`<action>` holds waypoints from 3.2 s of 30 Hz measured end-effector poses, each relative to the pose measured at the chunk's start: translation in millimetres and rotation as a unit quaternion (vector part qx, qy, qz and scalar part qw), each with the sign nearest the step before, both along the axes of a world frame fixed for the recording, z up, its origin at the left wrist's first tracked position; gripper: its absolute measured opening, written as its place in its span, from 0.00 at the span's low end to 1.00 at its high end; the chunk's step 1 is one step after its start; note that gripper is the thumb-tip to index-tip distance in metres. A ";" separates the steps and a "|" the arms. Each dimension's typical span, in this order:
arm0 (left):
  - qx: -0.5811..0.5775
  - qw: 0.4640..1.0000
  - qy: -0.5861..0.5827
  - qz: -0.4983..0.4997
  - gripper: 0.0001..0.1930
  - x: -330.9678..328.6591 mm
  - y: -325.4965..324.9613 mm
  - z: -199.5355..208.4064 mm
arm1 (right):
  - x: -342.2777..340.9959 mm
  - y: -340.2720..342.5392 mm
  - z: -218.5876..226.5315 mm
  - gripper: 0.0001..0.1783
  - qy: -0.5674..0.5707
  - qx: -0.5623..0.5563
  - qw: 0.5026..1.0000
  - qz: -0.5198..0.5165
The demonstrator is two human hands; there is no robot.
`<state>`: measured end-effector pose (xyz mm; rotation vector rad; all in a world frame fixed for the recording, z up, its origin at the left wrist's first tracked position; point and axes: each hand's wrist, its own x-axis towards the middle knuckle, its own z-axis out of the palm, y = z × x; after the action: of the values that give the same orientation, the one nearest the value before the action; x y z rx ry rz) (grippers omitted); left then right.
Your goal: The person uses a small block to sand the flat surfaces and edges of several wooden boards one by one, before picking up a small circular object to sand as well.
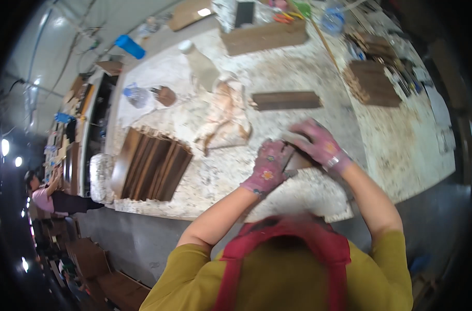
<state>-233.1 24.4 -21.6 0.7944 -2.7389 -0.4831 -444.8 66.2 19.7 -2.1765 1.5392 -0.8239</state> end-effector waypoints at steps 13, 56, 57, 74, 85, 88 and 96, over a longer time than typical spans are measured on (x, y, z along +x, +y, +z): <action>-0.048 0.995 -0.076 0.044 0.37 -11.4 -31.8 2.6 | -42.9 107.9 -31.0 0.31 -0.491 0.126 0.807 -0.302; -0.067 0.990 -0.037 -0.121 0.39 -16.8 -74.7 23.9 | -31.2 146.1 -54.4 0.26 -0.572 0.149 0.701 -0.398; -0.073 0.991 -0.021 -0.109 0.39 -21.1 -75.1 27.0 | -31.1 140.9 -51.9 0.27 -0.567 0.163 0.690 -0.419; 0.010 0.996 -0.062 -0.065 0.46 -41.0 -57.9 11.7 | -45.9 33.3 -47.1 0.24 -0.395 0.091 0.842 -0.356; 0.040 0.996 -0.065 -0.056 0.42 -39.1 -54.3 18.8 | -15.6 68.7 -17.8 0.23 -0.176 0.148 0.890 -0.394; -0.059 0.996 -0.032 -0.063 0.42 -39.5 -47.2 19.5 | -29.6 97.9 -1.0 0.24 -0.237 0.256 0.881 -0.321; -0.042 0.993 0.063 -0.095 0.41 -31.4 9.7 -3.3 | -6.4 -2.0 22.8 0.20 -0.088 0.093 0.971 -0.204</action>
<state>-264.5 34.1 -24.9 0.4683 -2.7092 -0.4342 -451.2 64.2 42.5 -1.6309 1.9135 -0.9216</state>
